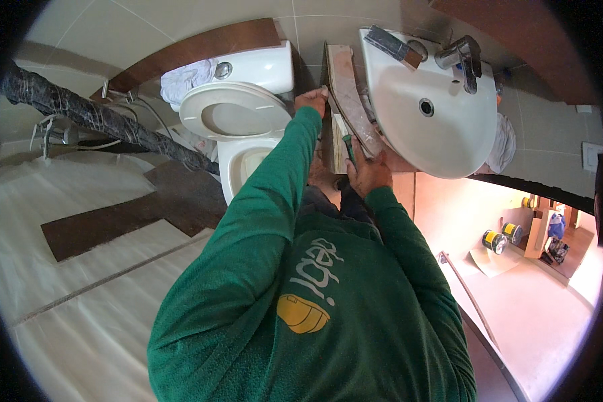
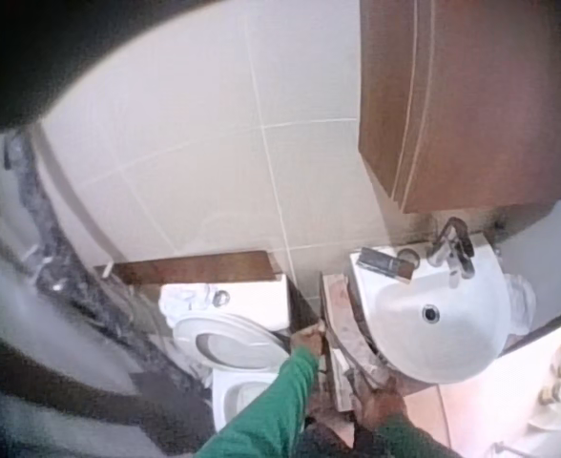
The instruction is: The person uses a screwdriver to pry and scrape a wooden panel located between a toilet and a sink. They remove small pieces of wood and continue scraping the surface.
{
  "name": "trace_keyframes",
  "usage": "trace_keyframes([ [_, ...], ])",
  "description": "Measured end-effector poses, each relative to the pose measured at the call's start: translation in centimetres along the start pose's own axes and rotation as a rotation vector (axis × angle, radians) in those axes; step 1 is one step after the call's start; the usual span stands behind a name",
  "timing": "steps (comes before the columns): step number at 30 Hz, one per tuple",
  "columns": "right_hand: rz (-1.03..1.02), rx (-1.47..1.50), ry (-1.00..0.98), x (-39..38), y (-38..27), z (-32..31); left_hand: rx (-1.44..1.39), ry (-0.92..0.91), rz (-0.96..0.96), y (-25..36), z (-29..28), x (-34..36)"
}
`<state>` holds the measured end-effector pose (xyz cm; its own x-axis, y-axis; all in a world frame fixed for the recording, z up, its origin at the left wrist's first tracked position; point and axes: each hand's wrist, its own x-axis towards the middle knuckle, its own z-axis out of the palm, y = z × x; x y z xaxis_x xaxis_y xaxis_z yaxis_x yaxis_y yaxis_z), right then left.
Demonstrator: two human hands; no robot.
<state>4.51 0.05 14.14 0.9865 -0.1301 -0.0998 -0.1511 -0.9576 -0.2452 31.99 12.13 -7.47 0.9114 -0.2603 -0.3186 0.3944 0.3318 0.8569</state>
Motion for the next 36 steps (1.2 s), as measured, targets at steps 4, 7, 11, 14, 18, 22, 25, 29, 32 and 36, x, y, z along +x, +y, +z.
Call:
trace_keyframes([
  [4, 0.173, -0.051, -0.126, -0.5, -0.4, -1.1, 0.391, 0.223, 0.025, 3.6, 7.2, -5.2],
  [7, 0.096, 0.016, -0.046, -0.6, -0.7, -0.8, 0.39, 0.297, 0.011, 4.5, 6.3, -5.8],
  [11, 0.085, 0.05, -0.123, -0.6, -1.0, -0.7, 0.362, 0.357, 0.051, 5.5, 6.7, -7.4],
  [14, 0.109, 0.068, -0.094, -0.9, -1.9, -1.2, 0.306, 0.311, 0.03, 7.7, 8.0, -9.9],
  [18, 0.052, 0.136, 0.009, -0.9, -3.0, 0.1, 0.163, 0.182, -0.038, 8.1, 7.3, -12.8],
  [22, -0.073, 0.225, 0.202, -0.7, -4.2, 1.1, 0.181, 0.0, -0.05, 8.6, 6.3, -15.0],
  [25, -0.074, 0.212, 0.152, -0.7, -4.7, 1.3, 0.06, -0.048, -0.139, 9.8, 6.5, -16.4],
  [29, 0.058, 0.232, 0.111, -0.7, -5.4, 0.4, 0.109, -0.007, -0.17, 10.7, 6.1, -16.4],
  [32, 0.178, 0.253, -0.084, -0.5, -5.7, -1.6, 0.161, -0.038, -0.184, 10.9, 4.8, -15.7],
  [36, 0.132, 0.141, -0.002, -0.2, -4.2, -0.5, 0.64, -0.077, 0.095, 9.8, 2.5, -13.9],
])
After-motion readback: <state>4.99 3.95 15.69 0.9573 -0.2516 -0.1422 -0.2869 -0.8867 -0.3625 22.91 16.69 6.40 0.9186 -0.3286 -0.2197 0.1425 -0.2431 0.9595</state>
